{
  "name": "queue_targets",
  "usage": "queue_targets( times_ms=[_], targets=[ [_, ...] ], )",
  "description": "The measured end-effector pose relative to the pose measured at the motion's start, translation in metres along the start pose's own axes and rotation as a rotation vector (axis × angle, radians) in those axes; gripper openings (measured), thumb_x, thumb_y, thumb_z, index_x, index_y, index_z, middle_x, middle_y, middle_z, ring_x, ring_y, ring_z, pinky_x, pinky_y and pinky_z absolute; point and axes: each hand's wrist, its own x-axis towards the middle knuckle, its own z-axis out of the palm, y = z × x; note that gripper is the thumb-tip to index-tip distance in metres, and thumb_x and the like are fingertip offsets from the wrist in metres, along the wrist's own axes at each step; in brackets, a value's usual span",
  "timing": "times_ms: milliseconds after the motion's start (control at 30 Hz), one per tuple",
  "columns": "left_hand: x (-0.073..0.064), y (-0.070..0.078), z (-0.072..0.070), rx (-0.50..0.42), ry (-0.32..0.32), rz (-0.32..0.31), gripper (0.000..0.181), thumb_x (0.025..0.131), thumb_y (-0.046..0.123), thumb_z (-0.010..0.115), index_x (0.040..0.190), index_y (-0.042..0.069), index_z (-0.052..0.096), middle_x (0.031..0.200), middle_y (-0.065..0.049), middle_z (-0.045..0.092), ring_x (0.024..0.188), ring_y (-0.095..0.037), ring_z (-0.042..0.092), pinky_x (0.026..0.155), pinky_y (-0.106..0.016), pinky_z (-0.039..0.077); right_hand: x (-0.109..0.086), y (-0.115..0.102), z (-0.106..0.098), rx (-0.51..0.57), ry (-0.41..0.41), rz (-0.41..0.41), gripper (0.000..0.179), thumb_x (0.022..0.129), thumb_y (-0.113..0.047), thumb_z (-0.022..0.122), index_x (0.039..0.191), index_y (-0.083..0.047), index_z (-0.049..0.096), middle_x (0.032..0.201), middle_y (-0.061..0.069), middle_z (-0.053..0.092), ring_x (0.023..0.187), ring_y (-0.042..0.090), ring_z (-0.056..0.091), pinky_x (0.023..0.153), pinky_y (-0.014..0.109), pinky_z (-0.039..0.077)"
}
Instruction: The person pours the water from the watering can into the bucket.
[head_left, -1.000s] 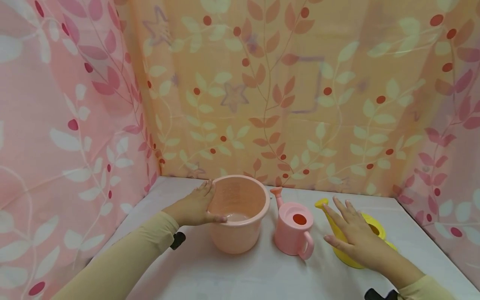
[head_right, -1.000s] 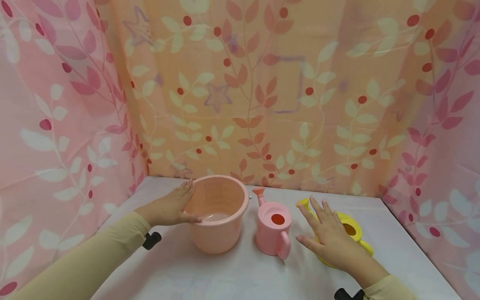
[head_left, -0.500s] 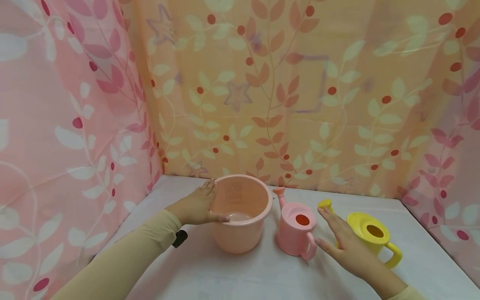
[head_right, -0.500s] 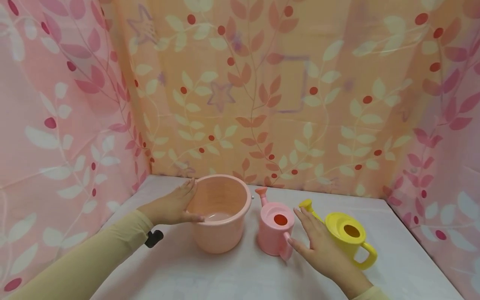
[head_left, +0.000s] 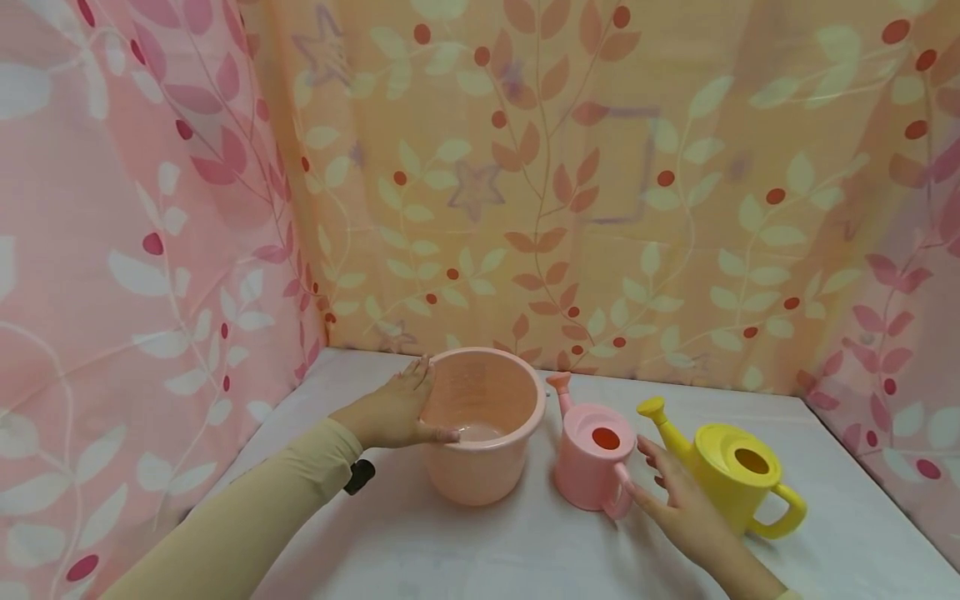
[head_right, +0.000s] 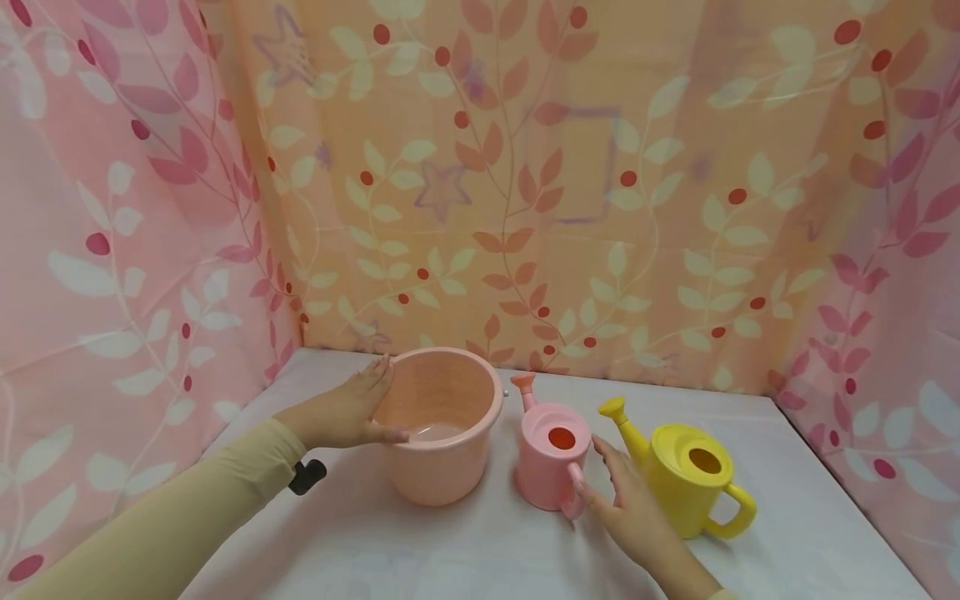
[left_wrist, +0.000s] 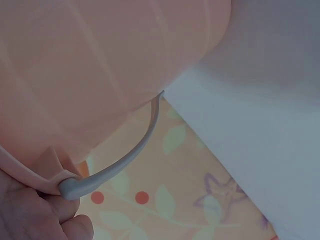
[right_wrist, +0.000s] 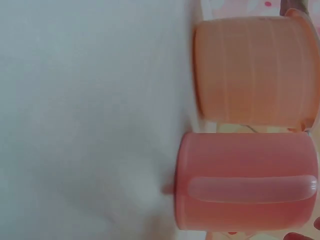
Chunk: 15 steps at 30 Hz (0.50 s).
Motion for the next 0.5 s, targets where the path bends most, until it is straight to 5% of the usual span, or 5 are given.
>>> queue_targets(
  times_ms=[167,500],
  targets=[
    [0.000,0.000,-0.001,0.003,0.002,0.006,0.115,0.074,0.074,0.049,0.143,-0.008,0.008,0.150,-0.023,0.001,0.139,-0.032,0.001,0.110,-0.047,0.011,0.002,0.006,0.010,0.072,0.022,0.015,0.060,0.087,-0.035,0.061,0.134,-0.005,0.038,0.130,0.015,0.046,0.113,0.034,0.048,0.089,0.049,0.044],
    [-0.001,0.000,-0.001,-0.008,0.002,0.006,0.117,0.072,0.077,0.048,0.143,-0.008,0.008,0.150,-0.023,0.001,0.139,-0.033,0.002,0.110,-0.047,0.010,0.004,0.009,0.027,0.215,-0.055,0.191,0.028,0.086,-0.028,0.064,0.105,-0.010,0.055,0.103,0.003,0.058,0.095,0.018,0.055,0.079,0.030,0.049]
  ],
)
